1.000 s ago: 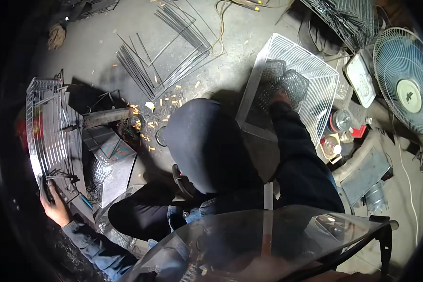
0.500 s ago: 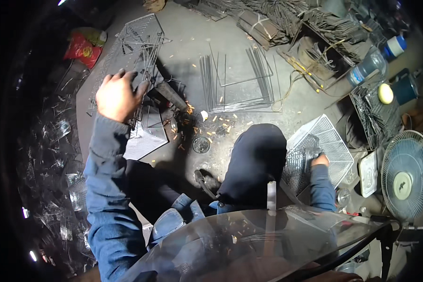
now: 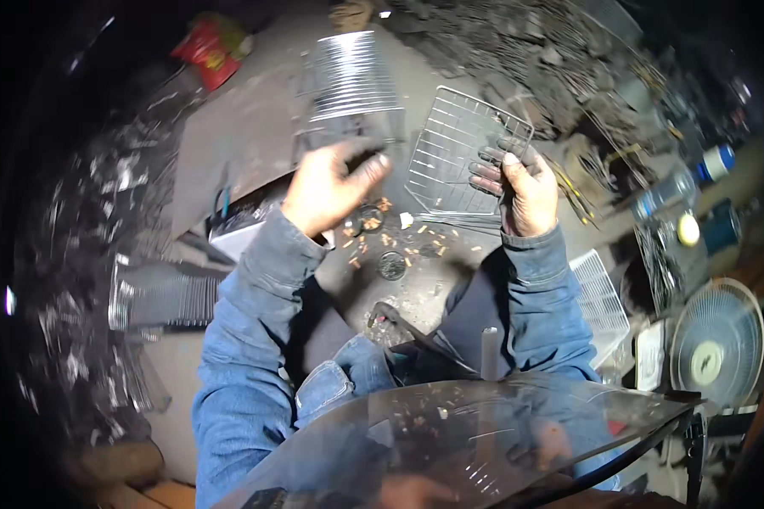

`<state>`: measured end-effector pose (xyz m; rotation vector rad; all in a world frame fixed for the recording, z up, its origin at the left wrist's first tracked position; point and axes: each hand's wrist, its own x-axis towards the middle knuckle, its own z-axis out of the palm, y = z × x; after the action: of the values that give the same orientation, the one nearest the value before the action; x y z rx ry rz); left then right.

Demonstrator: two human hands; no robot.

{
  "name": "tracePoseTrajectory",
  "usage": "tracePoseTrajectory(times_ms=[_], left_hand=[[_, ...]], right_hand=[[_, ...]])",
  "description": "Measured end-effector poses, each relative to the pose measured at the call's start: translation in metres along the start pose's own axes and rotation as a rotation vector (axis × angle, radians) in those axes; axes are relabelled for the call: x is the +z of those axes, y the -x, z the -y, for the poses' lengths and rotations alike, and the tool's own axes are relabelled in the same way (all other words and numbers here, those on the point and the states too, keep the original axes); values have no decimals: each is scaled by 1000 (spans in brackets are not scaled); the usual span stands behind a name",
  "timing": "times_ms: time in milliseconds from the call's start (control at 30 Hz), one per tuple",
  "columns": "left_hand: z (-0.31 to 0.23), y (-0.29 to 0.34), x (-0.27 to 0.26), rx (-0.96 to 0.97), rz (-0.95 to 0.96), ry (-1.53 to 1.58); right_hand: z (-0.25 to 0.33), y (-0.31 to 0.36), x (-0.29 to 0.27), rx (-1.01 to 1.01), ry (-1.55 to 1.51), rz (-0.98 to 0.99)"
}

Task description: Welding metal wire components together to fabricate cages.

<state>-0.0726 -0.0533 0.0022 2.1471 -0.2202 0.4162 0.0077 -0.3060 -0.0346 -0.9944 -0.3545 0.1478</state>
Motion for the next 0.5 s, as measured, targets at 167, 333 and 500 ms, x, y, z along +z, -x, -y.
tracePoseTrajectory(times_ms=[167, 333, 500], left_hand=[[25, 46, -15, -258, 27, 495], [49, 44, -57, -158, -21, 70], [34, 7, -74, 261, -46, -559]], right_hand=[[-43, -5, 54, 74, -97, 89], [-73, -1, 63, -12, 201, 71], [-63, -17, 73, -381, 987, 129]])
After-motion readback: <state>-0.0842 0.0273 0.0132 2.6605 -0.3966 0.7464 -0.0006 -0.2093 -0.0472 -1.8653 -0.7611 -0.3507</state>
